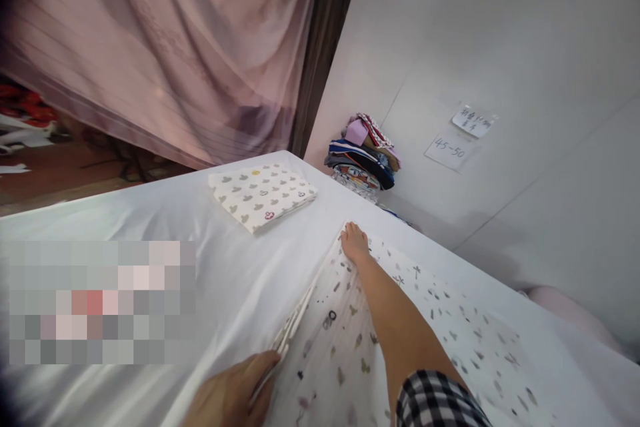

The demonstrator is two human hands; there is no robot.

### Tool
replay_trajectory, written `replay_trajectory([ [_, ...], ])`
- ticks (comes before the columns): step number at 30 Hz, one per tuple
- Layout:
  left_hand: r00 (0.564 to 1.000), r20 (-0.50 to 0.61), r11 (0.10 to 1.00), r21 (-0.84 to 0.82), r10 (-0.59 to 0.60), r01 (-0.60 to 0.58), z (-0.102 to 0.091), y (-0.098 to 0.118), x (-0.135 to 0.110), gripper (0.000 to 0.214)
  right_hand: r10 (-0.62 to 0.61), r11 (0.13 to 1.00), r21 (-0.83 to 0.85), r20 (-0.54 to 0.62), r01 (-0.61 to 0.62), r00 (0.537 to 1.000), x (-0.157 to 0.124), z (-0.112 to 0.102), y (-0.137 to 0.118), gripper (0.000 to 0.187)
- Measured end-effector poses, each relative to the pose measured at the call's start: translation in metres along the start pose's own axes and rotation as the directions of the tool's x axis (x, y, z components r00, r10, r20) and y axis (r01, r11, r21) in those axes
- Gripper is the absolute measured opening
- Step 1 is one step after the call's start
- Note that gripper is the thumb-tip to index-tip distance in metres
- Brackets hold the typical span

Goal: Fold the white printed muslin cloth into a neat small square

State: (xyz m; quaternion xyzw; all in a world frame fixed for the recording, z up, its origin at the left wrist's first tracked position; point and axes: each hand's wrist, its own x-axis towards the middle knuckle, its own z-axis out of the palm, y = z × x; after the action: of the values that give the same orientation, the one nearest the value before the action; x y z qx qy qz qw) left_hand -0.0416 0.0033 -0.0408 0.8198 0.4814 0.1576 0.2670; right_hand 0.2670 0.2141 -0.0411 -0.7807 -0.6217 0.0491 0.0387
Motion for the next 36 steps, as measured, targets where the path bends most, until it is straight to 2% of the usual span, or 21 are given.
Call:
replay_trajectory([
  [3, 0.996, 0.037, 0.996, -0.006, -0.084, 0.084, -0.007, 0.003, 0.001, 0.031, 0.009, 1.0, 0.017, 0.034, -0.01, 0.999, -0.005, -0.011, -0.007, 0.045],
  [5, 0.991, 0.06, 0.992, -0.016, -0.122, 0.123, -0.01, 0.004, 0.002, 0.03, 0.02, 0.999, 0.028, 0.037, -0.021, 0.999, -0.021, -0.017, -0.014, 0.047],
  [8, 0.988, 0.056, 0.989, -0.013, -0.143, 0.144, -0.012, 0.006, 0.002, 0.029, 0.0, 0.999, 0.047, 0.055, -0.002, 0.998, -0.069, -0.015, -0.024, 0.052],
  [12, 0.988, 0.025, 0.988, 0.02, -0.153, 0.153, -0.011, 0.006, 0.002, 0.032, -0.172, 0.978, 0.133, 0.095, 0.159, 0.98, -0.151, -0.004, -0.03, 0.06],
  [15, 0.985, 0.005, 0.985, 0.033, -0.17, 0.17, -0.013, 0.009, 0.002, 0.032, -0.192, 0.972, 0.167, 0.144, 0.167, 0.971, -0.192, -0.007, -0.032, 0.062],
  [18, 0.982, -0.022, 0.982, 0.03, -0.188, 0.189, -0.017, 0.014, 0.001, 0.034, -0.166, 0.971, 0.181, 0.057, 0.153, 0.984, -0.211, -0.016, -0.036, 0.062],
  [20, 0.977, -0.042, 0.978, 0.023, -0.209, 0.21, -0.019, 0.018, 0.001, 0.036, -0.203, 0.963, 0.184, 0.007, 0.199, 0.979, -0.218, -0.017, -0.039, 0.061],
  [22, 0.968, -0.064, 0.969, 0.004, -0.245, 0.245, -0.022, 0.02, 0.001, 0.038, -0.264, 0.948, 0.196, 0.044, 0.251, 0.964, -0.224, -0.014, -0.042, 0.059],
  [24, 0.957, -0.075, 0.959, -0.039, -0.282, 0.28, -0.024, 0.022, 0.001, 0.04, -0.275, 0.937, 0.25, 0.093, 0.245, 0.957, -0.228, -0.008, -0.044, 0.058],
  [26, 0.946, -0.073, 0.946, -0.099, -0.317, 0.309, -0.026, 0.021, 0.001, 0.041, -0.222, 0.908, 0.372, 0.042, 0.191, 0.974, -0.232, -0.005, -0.047, 0.056],
  [28, 0.936, -0.075, 0.929, -0.169, -0.345, 0.329, -0.027, 0.021, 0.001, 0.042, -0.143, 0.8, 0.582, -0.046, 0.143, 0.989, -0.238, -0.004, -0.054, 0.052],
  [29, 0.931, -0.081, 0.92, -0.209, -0.355, 0.332, -0.028, 0.021, 0.001, 0.042, -0.105, 0.704, 0.7, -0.064, 0.12, 0.992, -0.243, -0.004, -0.058, 0.05],
  [31, 0.926, -0.101, 0.898, -0.301, -0.364, 0.321, -0.027, 0.023, 0.002, 0.042, -0.065, 0.457, 0.889, -0.01, 0.039, 0.998, -0.253, -0.005, -0.069, 0.051],
  [33, 0.92, -0.127, 0.864, -0.411, -0.372, 0.292, -0.026, 0.029, 0.003, 0.044, -0.061, 0.233, 0.97, 0.087, -0.071, 0.994, -0.265, -0.007, -0.081, 0.057],
  [34, 0.915, -0.143, 0.841, -0.466, -0.378, 0.275, -0.026, 0.033, 0.004, 0.045, -0.067, 0.154, 0.982, 0.118, -0.106, 0.991, -0.271, -0.008, -0.086, 0.061],
  [36, 0.904, -0.164, 0.783, -0.575, -0.394, 0.237, -0.024, 0.042, 0.006, 0.048, -0.098, 0.056, 0.991, 0.129, -0.124, 0.987, -0.28, -0.011, -0.095, 0.068],
])
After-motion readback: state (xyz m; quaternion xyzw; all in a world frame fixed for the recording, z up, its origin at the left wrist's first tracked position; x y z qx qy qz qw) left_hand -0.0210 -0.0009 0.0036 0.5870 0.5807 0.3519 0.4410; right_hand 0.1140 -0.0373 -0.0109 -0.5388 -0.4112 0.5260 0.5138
